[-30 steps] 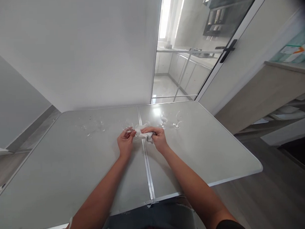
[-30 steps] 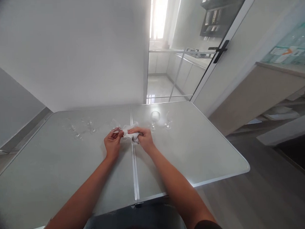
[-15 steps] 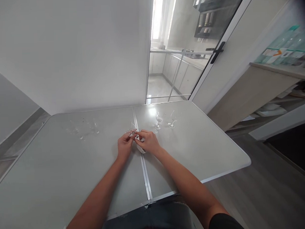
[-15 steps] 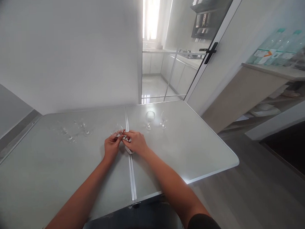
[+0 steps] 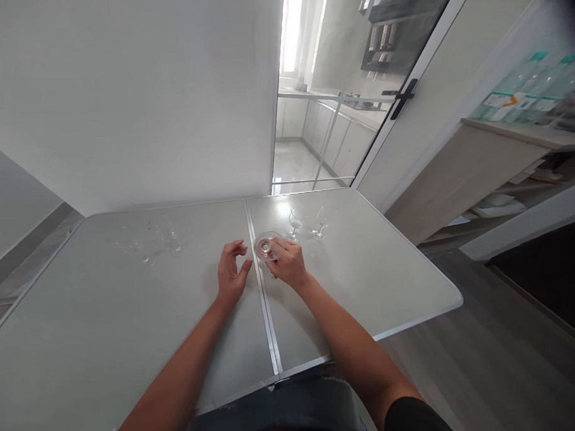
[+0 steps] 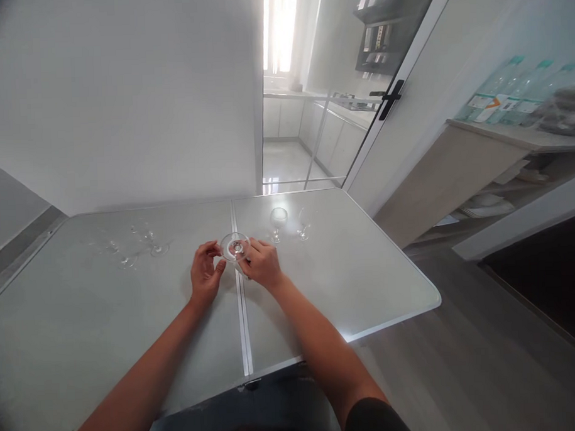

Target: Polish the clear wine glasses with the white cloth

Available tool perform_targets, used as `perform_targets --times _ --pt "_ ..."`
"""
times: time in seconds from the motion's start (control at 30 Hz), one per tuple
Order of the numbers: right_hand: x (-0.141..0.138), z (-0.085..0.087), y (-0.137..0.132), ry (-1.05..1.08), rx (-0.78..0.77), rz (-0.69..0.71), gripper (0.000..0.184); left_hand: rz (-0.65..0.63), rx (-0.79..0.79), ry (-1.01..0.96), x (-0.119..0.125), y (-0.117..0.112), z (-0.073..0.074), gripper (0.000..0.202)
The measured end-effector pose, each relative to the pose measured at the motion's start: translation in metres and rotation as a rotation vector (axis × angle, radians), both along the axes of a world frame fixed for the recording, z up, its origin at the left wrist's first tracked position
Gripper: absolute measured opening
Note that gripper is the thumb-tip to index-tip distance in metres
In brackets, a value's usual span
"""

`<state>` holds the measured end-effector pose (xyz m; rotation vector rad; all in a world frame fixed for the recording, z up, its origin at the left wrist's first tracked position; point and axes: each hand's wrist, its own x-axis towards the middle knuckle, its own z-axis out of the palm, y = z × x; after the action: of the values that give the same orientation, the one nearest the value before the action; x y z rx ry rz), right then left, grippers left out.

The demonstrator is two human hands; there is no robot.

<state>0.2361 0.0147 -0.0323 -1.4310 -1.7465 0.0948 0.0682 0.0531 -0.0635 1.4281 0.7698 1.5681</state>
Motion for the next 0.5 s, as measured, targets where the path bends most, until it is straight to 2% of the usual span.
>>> perform_targets --times 0.03,0.1,0.17,0.23,0.33,0.43,0.5 --pt "0.003 0.005 -0.003 0.098 0.042 -0.049 0.018 0.018 0.018 0.024 -0.002 0.001 -0.001 0.039" --pt "0.014 0.016 -0.01 0.269 0.121 -0.188 0.02 -0.046 0.015 0.145 -0.007 0.003 -0.004 0.022" --pt "0.031 0.028 -0.015 0.365 0.204 -0.366 0.027 -0.141 -0.019 0.274 -0.01 0.005 -0.007 0.026" --pt "0.057 0.039 -0.018 0.409 0.322 -0.572 0.036 -0.21 -0.036 0.348 -0.009 0.006 -0.008 0.03" --pt "0.114 0.049 -0.023 0.435 0.491 -0.896 0.047 -0.225 -0.038 0.372 -0.006 0.006 -0.007 0.028" --pt "0.179 0.045 -0.028 0.344 0.432 -1.08 0.05 -0.216 -0.044 0.352 -0.005 0.007 -0.007 0.025" --pt "0.217 0.035 -0.03 0.268 0.186 -0.978 0.043 -0.219 -0.052 0.339 -0.004 0.008 -0.007 0.024"
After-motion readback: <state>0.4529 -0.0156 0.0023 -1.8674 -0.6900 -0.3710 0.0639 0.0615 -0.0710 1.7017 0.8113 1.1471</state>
